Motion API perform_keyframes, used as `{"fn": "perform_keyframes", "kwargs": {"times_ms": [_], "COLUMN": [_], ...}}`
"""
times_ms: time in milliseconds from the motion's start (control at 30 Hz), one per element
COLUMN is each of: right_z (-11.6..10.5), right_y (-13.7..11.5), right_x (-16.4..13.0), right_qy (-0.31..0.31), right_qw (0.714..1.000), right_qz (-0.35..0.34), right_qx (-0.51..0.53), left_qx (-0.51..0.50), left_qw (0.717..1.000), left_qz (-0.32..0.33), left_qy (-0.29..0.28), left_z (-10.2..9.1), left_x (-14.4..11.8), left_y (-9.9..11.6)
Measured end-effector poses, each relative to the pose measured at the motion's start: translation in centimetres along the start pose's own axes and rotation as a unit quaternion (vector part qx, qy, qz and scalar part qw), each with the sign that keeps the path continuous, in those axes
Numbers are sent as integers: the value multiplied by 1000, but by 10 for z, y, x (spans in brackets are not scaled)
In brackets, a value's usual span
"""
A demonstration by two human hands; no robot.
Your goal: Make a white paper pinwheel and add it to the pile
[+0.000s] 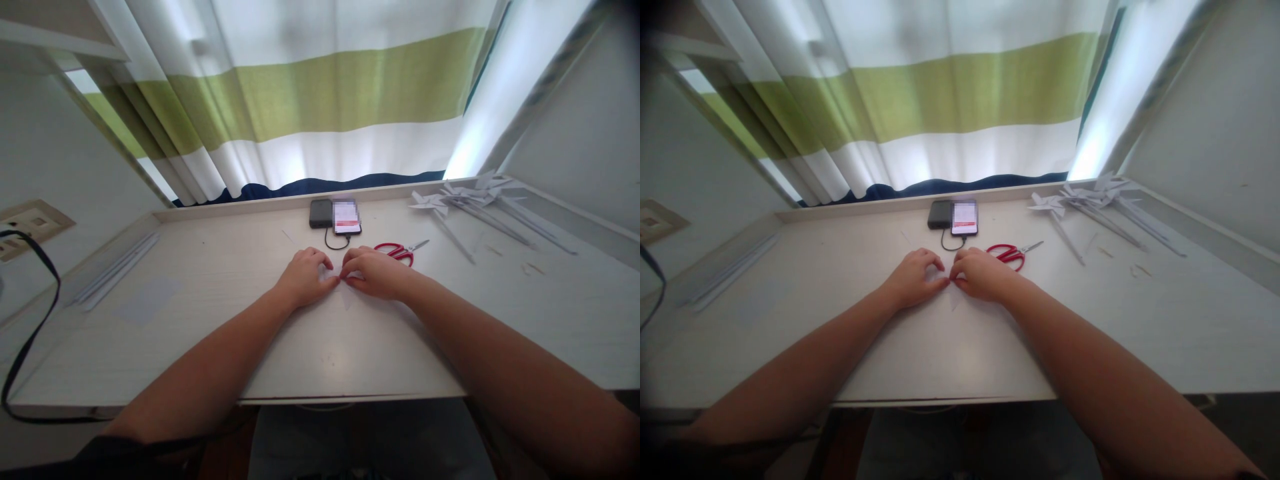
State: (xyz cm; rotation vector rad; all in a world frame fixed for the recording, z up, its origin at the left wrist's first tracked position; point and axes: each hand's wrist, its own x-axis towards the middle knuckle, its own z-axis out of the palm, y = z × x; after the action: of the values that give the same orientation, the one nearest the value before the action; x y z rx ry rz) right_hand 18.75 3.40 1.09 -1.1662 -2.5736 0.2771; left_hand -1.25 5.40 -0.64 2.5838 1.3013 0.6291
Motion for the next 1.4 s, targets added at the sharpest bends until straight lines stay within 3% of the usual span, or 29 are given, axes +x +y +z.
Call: {"fn": "perform_keyframes", "kwargs": {"times_ms": [167,367,567,867,1100,1400], "right_z": [-2,-5,-5,-4,-8,-12], "right_y": [-1,-1,2,2,-7,-13], "right_x": [-1,0,0,0,-1,-1], "right_qy": [-8,-14,-1,36,179,277], "right_qw": [1000,1000,1000,998,978,952], "right_qz": [1,-3,-17,2,42,-20], "right_qx": [1,-1,2,44,94,131], "left_qx": [-29,-99,-126,-123,-193,-234], "left_qw": [999,989,989,991,981,969], "left_qz": [5,53,67,53,17,-14], "left_qy": [-22,-95,-47,-25,29,84], "left_z": [-7,-20,-18,-24,-27,-22], "left_x": [3,7,5,3,-1,-4], "left_y": [-2,-14,-14,-2,11,19]}}
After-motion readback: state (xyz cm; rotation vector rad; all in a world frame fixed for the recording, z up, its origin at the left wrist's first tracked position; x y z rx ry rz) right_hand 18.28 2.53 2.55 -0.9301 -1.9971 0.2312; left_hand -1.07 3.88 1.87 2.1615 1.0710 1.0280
